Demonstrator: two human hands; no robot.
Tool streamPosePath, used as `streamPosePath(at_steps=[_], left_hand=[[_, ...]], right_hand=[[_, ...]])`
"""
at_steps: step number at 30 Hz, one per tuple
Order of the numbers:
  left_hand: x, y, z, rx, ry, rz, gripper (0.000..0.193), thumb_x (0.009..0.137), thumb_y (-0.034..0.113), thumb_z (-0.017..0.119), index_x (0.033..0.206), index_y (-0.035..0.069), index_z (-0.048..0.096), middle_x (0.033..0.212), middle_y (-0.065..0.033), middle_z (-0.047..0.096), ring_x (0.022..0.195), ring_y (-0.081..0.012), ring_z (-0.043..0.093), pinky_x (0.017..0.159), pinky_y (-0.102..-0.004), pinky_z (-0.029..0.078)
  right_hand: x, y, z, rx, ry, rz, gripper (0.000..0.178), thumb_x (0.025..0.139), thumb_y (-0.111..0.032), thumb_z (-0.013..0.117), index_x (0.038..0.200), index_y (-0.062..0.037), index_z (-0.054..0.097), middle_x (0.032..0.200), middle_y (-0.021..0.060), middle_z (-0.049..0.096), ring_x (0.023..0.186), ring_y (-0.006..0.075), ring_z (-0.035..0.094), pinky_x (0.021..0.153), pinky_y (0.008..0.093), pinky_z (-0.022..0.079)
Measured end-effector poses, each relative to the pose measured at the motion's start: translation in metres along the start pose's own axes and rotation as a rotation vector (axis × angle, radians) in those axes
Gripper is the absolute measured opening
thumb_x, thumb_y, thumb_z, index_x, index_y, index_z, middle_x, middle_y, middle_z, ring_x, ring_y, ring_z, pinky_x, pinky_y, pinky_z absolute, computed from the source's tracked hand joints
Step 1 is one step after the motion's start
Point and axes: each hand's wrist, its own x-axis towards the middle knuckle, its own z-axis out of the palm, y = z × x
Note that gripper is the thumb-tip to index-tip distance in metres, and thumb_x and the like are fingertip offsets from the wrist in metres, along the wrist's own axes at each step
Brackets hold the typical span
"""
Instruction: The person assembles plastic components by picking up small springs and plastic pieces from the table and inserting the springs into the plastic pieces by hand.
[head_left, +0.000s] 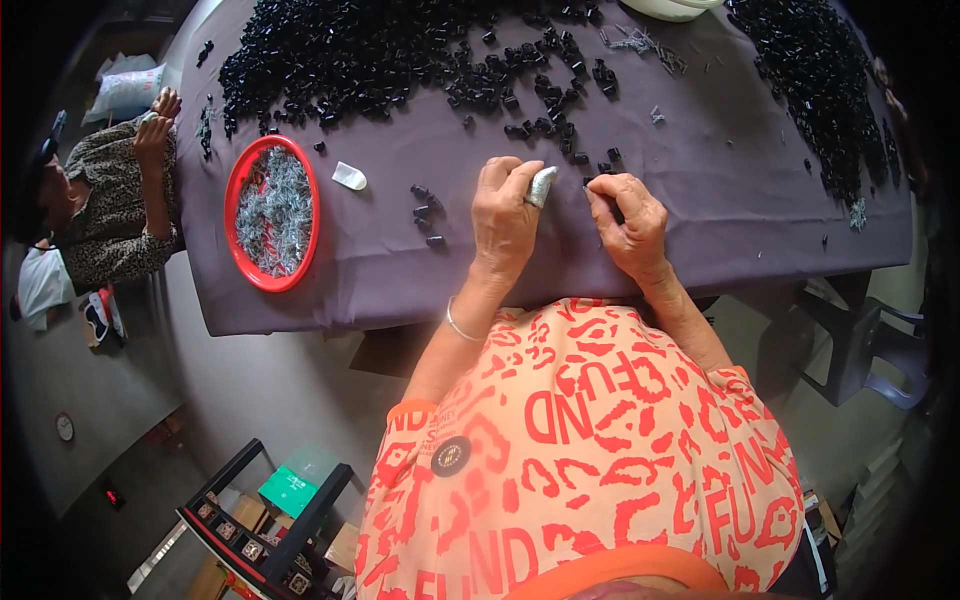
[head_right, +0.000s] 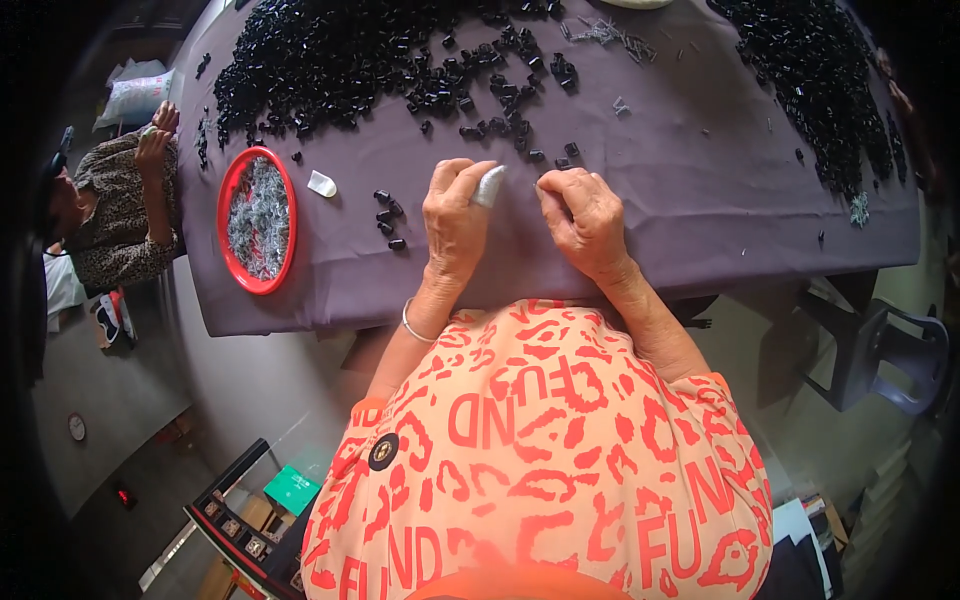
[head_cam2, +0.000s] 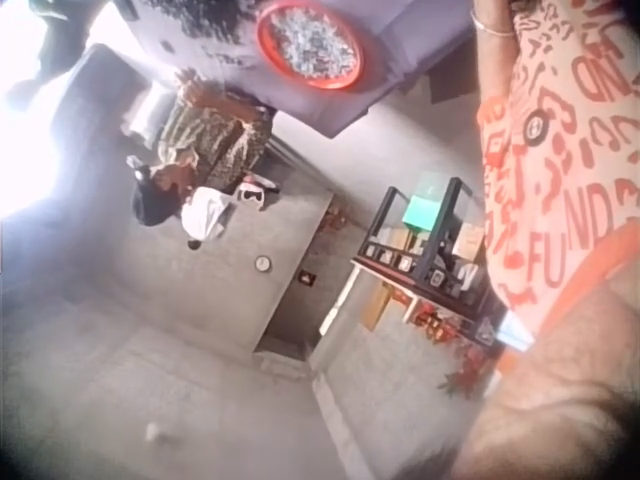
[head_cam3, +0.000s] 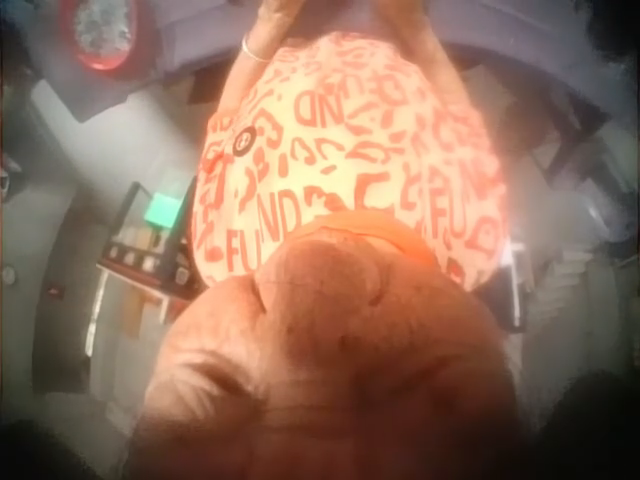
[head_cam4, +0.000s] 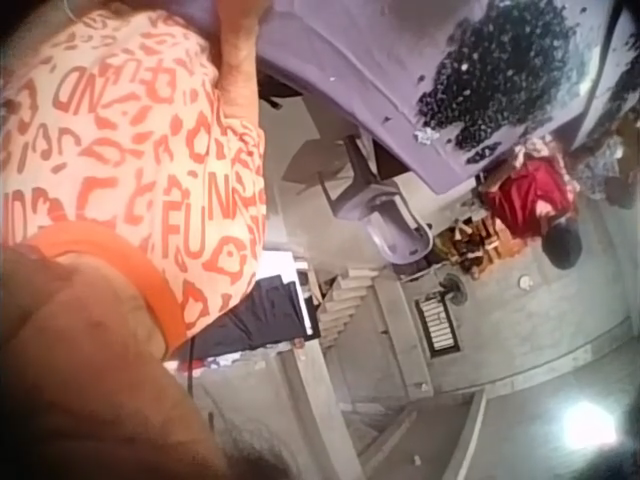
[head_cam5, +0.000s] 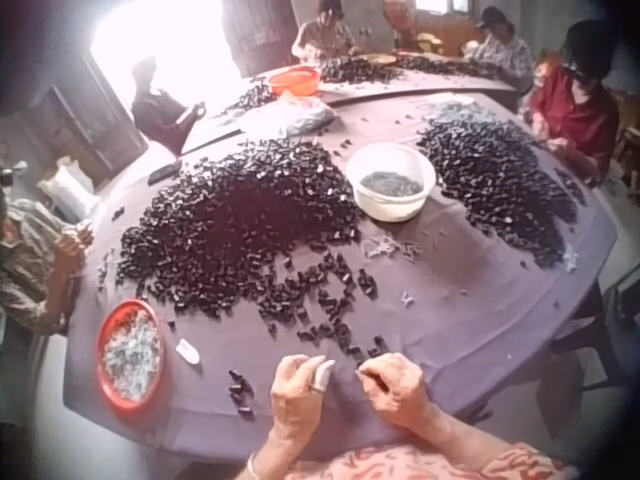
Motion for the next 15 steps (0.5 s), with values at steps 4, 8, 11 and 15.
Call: streamPosePath(at_steps=[4,8,11,15], left_hand=[[0.006,0.005,-0.001,-0.082,-0.025,-0.163,0.024,0.073,0.0,0.068,0.096,0.004,0.064,0.083,-0.0101,0.058,0.066,-0.0218,0.057,0.062,-0.033,0.048],[0.016,-0.003,-0.01,-0.17,-0.056,-0.256,0.023,0.076,0.002,0.067,0.098,0.003,0.063,0.085,-0.0086,0.059,0.06,-0.0179,0.057,0.06,-0.0316,0.048],[0.025,-0.013,-0.013,-0.185,-0.016,-0.253,0.024,0.076,0.001,0.065,0.1,0.002,0.063,0.085,-0.0105,0.059,0.069,-0.0211,0.06,0.064,-0.0331,0.048],[0.041,-0.031,-0.015,0.012,-0.027,-0.172,0.023,0.076,0.003,0.066,0.1,0.004,0.064,0.086,-0.0129,0.057,0.074,-0.0274,0.059,0.067,-0.0355,0.049]], right_hand=[[-0.001,0.001,0.0,0.005,0.013,0.01,0.015,0.075,0.005,0.066,0.087,-0.0021,0.06,0.079,0.0101,0.062,0.069,0.0231,0.061,0.062,0.0303,0.049],[0.0,0.001,0.0,0.008,0.007,0.01,0.015,0.075,0.005,0.066,0.086,-0.0021,0.06,0.079,0.01,0.062,0.069,0.0229,0.061,0.062,0.0302,0.049],[0.0,0.001,0.0,0.027,0.013,0.016,0.015,0.075,0.005,0.066,0.086,-0.0022,0.06,0.078,0.0098,0.062,0.069,0.0227,0.061,0.062,0.03,0.049],[-0.001,0.002,0.001,0.035,0.016,0.022,0.015,0.075,0.005,0.066,0.086,-0.0021,0.06,0.078,0.0097,0.062,0.068,0.0224,0.061,0.062,0.0297,0.049]])
